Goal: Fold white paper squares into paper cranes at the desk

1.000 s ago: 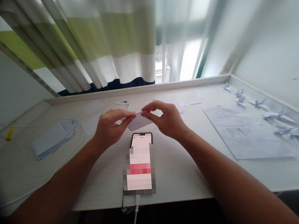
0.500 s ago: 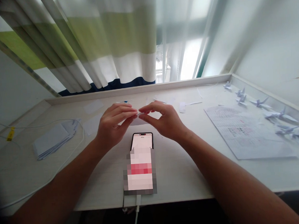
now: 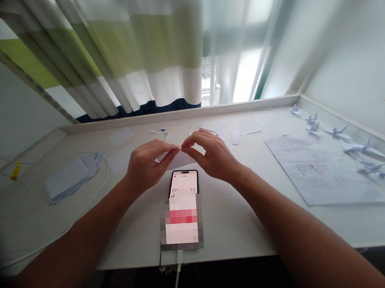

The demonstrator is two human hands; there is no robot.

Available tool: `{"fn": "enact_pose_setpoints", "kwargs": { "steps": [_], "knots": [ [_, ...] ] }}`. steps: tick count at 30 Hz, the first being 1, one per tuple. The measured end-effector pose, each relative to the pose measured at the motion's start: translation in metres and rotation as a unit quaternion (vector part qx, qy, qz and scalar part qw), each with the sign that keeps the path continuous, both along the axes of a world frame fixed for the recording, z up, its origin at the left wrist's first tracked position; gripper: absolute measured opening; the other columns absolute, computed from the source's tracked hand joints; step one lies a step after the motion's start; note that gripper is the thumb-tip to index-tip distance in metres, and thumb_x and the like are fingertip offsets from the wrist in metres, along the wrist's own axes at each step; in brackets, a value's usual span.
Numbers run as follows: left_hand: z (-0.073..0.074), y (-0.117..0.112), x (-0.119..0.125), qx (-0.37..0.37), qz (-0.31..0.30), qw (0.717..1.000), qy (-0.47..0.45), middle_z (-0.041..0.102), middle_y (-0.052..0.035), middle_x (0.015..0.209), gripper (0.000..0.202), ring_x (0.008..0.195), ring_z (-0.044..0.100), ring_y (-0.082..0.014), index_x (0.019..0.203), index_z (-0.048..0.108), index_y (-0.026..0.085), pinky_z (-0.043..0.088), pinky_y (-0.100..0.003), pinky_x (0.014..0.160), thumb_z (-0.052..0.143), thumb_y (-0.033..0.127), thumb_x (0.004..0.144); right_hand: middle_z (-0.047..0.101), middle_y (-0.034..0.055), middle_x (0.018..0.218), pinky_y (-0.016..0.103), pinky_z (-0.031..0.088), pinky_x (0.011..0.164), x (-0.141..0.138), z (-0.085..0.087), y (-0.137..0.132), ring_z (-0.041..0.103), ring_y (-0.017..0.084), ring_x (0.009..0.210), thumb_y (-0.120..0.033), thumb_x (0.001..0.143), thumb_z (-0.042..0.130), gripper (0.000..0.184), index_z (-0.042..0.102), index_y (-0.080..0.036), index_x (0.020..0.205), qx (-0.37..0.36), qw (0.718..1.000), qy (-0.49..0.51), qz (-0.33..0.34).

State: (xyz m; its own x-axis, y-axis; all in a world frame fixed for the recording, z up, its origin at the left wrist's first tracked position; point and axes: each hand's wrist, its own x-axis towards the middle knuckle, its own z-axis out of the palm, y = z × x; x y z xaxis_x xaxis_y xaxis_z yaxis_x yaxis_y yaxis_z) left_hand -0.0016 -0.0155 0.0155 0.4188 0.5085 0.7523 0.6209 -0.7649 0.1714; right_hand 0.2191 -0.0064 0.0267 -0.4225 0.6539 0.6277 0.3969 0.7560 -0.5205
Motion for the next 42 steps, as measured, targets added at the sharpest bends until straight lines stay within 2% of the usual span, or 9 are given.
{"fn": "enact_pose_setpoints", "kwargs": {
  "steps": [4, 7, 13, 16, 19, 26, 33, 39, 42],
  "knots": [
    [-0.001, 0.0, -0.002, -0.04, 0.031, 0.999, -0.017, 0.084, -0.0068, 0.093, 0.02, 0.078, 0.076, -0.021, 0.099, 0.081, 0.019, 0.054, -0.033, 0.073, 0.067, 0.033, 0.1, 0.076, 0.0052, 0.091, 0.037, 0.054, 0.074, -0.001, -0.002, 0.001, 0.068, 0.022, 0.087, -0.03, 0.096, 0.069, 0.009, 0.073, -0.022, 0.093, -0.072, 0.996, 0.042, -0.038],
    [-0.001, 0.003, -0.004, -0.133, 0.034, 0.985, -0.101, 0.084, -0.0064, 0.094, 0.02, 0.08, 0.077, -0.021, 0.099, 0.083, 0.02, 0.056, -0.031, 0.071, 0.072, 0.038, 0.096, 0.076, 0.0058, 0.089, 0.038, 0.054, 0.075, 0.001, -0.003, 0.008, 0.068, 0.023, 0.086, -0.036, 0.09, 0.076, 0.014, 0.074, -0.022, 0.089, -0.154, 0.979, 0.128, -0.044],
    [-0.003, 0.011, -0.004, -0.342, -0.062, 0.885, -0.31, 0.083, -0.0074, 0.091, 0.029, 0.081, 0.077, -0.0221, 0.095, 0.084, 0.019, 0.061, -0.032, 0.073, 0.084, 0.046, 0.085, 0.072, 0.0024, 0.079, 0.033, 0.053, 0.071, 0.006, -0.003, 0.019, 0.062, 0.016, 0.074, -0.037, 0.076, 0.088, 0.022, 0.074, -0.021, 0.078, -0.283, 0.909, 0.305, 0.014],
    [-0.004, 0.012, -0.001, -0.395, -0.092, 0.841, -0.358, 0.083, -0.0084, 0.089, 0.032, 0.08, 0.076, -0.0217, 0.092, 0.083, 0.017, 0.062, -0.032, 0.073, 0.088, 0.046, 0.08, 0.072, 0.0017, 0.078, 0.031, 0.053, 0.068, 0.004, -0.002, 0.018, 0.062, 0.015, 0.072, -0.04, 0.073, 0.092, 0.025, 0.076, -0.021, 0.078, -0.323, 0.89, 0.321, 0.036],
    [-0.004, 0.011, 0.002, -0.417, -0.094, 0.822, -0.377, 0.082, -0.0081, 0.086, 0.034, 0.077, 0.074, -0.0199, 0.09, 0.083, 0.017, 0.06, -0.031, 0.071, 0.09, 0.047, 0.076, 0.073, 0.0017, 0.078, 0.031, 0.054, 0.066, 0.001, -0.002, 0.015, 0.064, 0.015, 0.071, -0.043, 0.071, 0.094, 0.028, 0.078, -0.022, 0.079, -0.35, 0.876, 0.325, 0.06],
    [-0.001, 0.011, 0.001, -0.402, -0.085, 0.83, -0.377, 0.078, -0.0053, 0.078, 0.04, 0.07, 0.068, -0.0164, 0.084, 0.082, 0.017, 0.057, -0.029, 0.066, 0.085, 0.057, 0.079, 0.075, 0.0026, 0.078, 0.031, 0.055, 0.068, 0.001, -0.003, 0.014, 0.065, 0.015, 0.072, -0.043, 0.067, 0.097, 0.027, 0.08, -0.022, 0.072, -0.337, 0.88, 0.331, 0.051],
    [0.001, 0.011, 0.001, -0.445, -0.076, 0.802, -0.391, 0.076, -0.0089, 0.076, 0.063, 0.07, 0.072, -0.0193, 0.08, 0.078, 0.014, 0.062, -0.033, 0.068, 0.065, 0.076, 0.087, 0.075, 0.0021, 0.076, 0.033, 0.058, 0.07, 0.004, -0.005, 0.018, 0.066, 0.016, 0.07, -0.041, 0.068, 0.095, 0.026, 0.08, -0.022, 0.075, -0.32, 0.882, 0.346, 0.018],
    [-0.001, 0.013, 0.001, -0.405, -0.067, 0.825, -0.388, 0.079, -0.006, 0.084, 0.048, 0.076, 0.072, -0.0189, 0.095, 0.079, 0.016, 0.061, -0.03, 0.064, 0.091, 0.056, 0.07, 0.075, 0.0031, 0.08, 0.036, 0.058, 0.071, 0.005, -0.006, 0.018, 0.066, 0.018, 0.073, -0.043, 0.071, 0.093, 0.026, 0.079, -0.023, 0.078, -0.302, 0.893, 0.333, 0.0],
    [-0.003, 0.011, 0.002, -0.349, -0.059, 0.863, -0.36, 0.081, -0.0066, 0.089, 0.037, 0.08, 0.074, -0.0203, 0.097, 0.081, 0.019, 0.062, -0.032, 0.067, 0.086, 0.051, 0.08, 0.074, 0.0041, 0.083, 0.04, 0.058, 0.073, 0.005, -0.007, 0.018, 0.066, 0.02, 0.078, -0.045, 0.076, 0.09, 0.026, 0.078, -0.023, 0.082, -0.284, 0.908, 0.307, -0.006]
  ]
}}
